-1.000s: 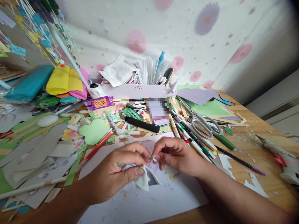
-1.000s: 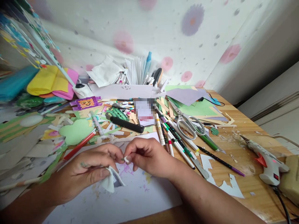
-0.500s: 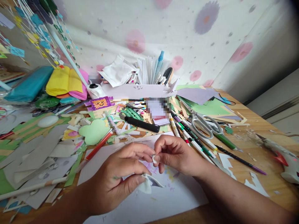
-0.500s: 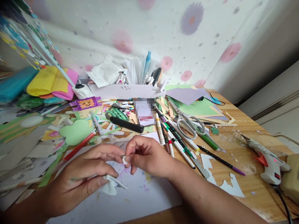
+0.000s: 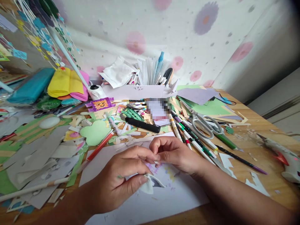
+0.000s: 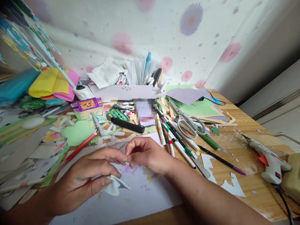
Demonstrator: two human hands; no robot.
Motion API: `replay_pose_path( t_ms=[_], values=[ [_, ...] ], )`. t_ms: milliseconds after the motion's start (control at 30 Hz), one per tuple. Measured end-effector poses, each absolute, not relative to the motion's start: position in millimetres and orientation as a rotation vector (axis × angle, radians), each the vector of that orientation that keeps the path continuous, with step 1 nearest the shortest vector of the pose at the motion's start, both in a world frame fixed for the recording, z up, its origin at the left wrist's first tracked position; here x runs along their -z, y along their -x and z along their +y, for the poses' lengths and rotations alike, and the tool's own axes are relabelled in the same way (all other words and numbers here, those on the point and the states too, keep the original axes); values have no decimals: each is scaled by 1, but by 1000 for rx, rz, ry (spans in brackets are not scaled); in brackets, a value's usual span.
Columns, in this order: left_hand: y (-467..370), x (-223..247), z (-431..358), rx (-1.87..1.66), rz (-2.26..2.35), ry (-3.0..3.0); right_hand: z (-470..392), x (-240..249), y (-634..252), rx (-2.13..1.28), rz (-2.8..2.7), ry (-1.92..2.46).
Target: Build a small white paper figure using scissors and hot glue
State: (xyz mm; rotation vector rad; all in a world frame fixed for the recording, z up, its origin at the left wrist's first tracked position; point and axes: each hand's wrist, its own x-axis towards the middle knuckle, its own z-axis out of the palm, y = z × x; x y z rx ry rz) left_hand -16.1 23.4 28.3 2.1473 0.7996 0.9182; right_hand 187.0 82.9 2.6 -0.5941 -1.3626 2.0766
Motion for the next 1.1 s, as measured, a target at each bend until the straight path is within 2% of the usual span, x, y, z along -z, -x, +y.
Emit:
replay_pose_path(
  t_ms=[200,400,667,867,1100],
  values=[
    [18,-25,23,-1010,808,-2103,83,0,-186,-2204,-1225,584],
    [18,-26,24,-1004,864,-2084,83,-3,-187,-2178,-1137,562],
    [14,-25,25,-1005,999,-2086,81,-13,-187,-2013,-1136,566],
    [5,-21,29,-1052,1248,-1960,69,-17,-178,-1787,-1254,710],
    [-3,-18,28,-1064,1332,-1811,63,-17,-165,-1655,-1231,840]
  ],
)
